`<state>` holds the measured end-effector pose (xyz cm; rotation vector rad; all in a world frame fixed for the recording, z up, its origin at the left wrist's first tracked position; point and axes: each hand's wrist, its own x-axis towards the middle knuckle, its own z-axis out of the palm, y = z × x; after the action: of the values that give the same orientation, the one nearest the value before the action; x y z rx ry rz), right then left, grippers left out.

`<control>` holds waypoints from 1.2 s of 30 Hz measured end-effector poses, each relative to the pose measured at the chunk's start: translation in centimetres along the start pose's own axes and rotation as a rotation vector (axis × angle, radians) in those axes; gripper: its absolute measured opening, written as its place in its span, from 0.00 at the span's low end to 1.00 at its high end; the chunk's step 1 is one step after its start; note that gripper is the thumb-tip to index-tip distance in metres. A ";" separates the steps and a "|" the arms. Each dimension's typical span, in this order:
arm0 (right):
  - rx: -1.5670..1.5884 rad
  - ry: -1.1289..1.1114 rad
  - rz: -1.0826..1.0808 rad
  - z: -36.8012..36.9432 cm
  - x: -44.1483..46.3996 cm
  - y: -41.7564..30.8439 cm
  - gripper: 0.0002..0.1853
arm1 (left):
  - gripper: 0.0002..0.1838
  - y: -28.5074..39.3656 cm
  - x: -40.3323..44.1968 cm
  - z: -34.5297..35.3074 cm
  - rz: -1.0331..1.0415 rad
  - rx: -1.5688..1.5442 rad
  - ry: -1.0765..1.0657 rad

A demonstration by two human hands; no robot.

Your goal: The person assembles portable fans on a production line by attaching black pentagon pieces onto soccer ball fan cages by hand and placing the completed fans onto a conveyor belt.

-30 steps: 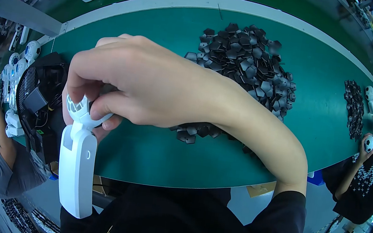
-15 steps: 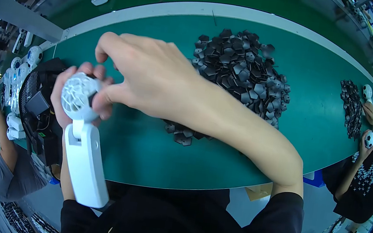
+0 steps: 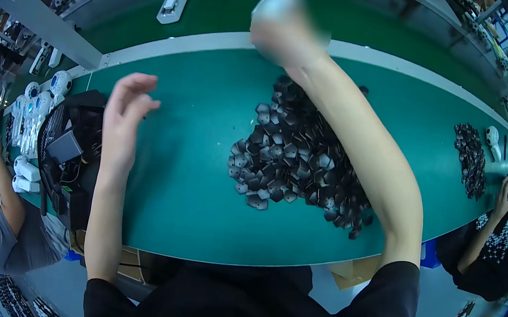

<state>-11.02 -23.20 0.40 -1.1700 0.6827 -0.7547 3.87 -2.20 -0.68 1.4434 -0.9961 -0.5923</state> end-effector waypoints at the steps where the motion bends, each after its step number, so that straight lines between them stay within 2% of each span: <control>1: -0.025 0.028 0.018 -0.4 -0.4 -0.2 0.33 | 0.15 0.5 0.2 0.3 0.038 0.149 -0.105; 2: -0.260 -0.112 0.002 -0.8 -0.9 -0.6 0.30 | 0.17 1.2 0.5 0.7 0.014 0.185 -0.184; 3: -0.494 -0.255 -0.016 -1.0 -1.7 -1.0 0.27 | 0.17 1.4 1.3 0.8 0.015 0.187 -0.176; 4: -0.734 -0.394 -0.106 -0.6 -3.4 -0.7 0.21 | 0.18 1.3 2.6 0.9 0.140 0.423 -0.190; 5: -1.005 -0.532 -0.069 0.6 -5.7 -2.2 0.19 | 0.19 1.4 4.3 1.0 0.254 0.667 -0.202; 6: -1.320 -0.620 -0.179 1.1 -7.6 -2.6 0.19 | 0.21 0.7 6.3 1.2 0.311 0.779 -0.176; 7: -1.529 -0.640 -0.385 0.9 -8.9 -1.9 0.21 | 0.23 -0.6 8.6 1.3 0.366 0.894 -0.151; 9: -1.579 -0.585 -0.410 1.2 -10.0 -1.4 0.21 | 0.32 -4.1 13.5 1.9 0.329 0.973 0.020; 12: -1.537 -0.658 -0.426 0.2 -9.1 -0.4 0.16 | 0.44 -7.0 19.5 2.5 0.042 1.005 0.128; 14: -1.483 -0.652 -0.499 -0.3 -8.9 0.4 0.11 | 0.42 -6.0 20.9 3.6 -0.092 1.128 0.060; 15: -1.436 -0.645 -0.519 -0.4 -8.8 0.5 0.09 | 0.39 -6.7 21.7 3.8 -0.025 1.161 0.089; 17: -1.433 -0.614 -0.511 -0.4 -8.4 0.1 0.06 | 0.37 -7.5 23.0 3.9 -0.051 1.074 0.128; 19: -1.401 -0.684 -0.491 -0.4 -8.2 -0.3 0.05 | 0.35 -6.9 23.7 3.8 -0.134 0.714 0.210; 20: -1.393 -0.652 -0.513 -0.4 -8.1 -0.3 0.05 | 0.31 -6.6 23.3 3.3 -0.353 0.060 0.158; 22: -1.303 -0.647 -0.499 -0.6 -7.7 -0.4 0.04 | 0.29 -4.4 19.8 2.6 -0.327 -0.523 -0.075; 24: -1.204 -0.681 -0.394 -0.5 -7.5 -0.9 0.02 | 0.28 -0.6 14.2 3.9 -0.110 -0.612 -0.090; 26: -1.194 -0.729 -0.351 -0.6 -7.6 -1.3 0.02 | 0.30 2.8 9.2 3.9 -0.029 -0.580 -0.074; 28: -1.159 -0.798 -0.253 -0.6 -8.0 -2.1 0.04 | 0.31 3.6 6.1 2.4 0.032 -0.743 -0.234; 29: -1.154 -0.816 -0.252 -0.8 -8.0 -1.6 0.04 | 0.31 4.3 4.8 2.3 0.022 -0.869 -0.217; 31: -1.099 -0.728 -0.514 -0.9 -7.7 -0.9 0.04 | 0.31 4.2 2.3 2.3 0.026 -0.843 -0.173; 32: -1.092 -0.727 -0.366 -0.7 -7.6 -1.5 0.05 | 0.32 4.0 1.3 2.6 0.026 -0.801 -0.130; 33: -1.099 -0.730 -0.364 -0.4 -7.5 -2.3 0.05 | 0.32 3.8 0.6 2.7 -0.059 -0.859 -0.149; 34: -0.980 -0.714 -0.223 0.0 -7.4 -2.8 0.06 | 0.33 3.7 0.1 3.1 -0.151 -0.918 -0.170; 35: -0.861 -0.695 -0.083 0.3 -7.4 -3.0 0.06 | 0.35 3.8 -0.5 3.7 -0.279 -0.929 -0.083; 36: -0.786 -0.643 -0.169 0.4 -7.4 -2.3 0.07 | 0.35 3.5 -0.7 4.1 -0.339 -0.889 -0.060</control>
<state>-15.35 -17.47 3.31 -2.0832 0.3257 -0.1841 -0.68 -3.43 1.95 0.7855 -0.4115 -1.1536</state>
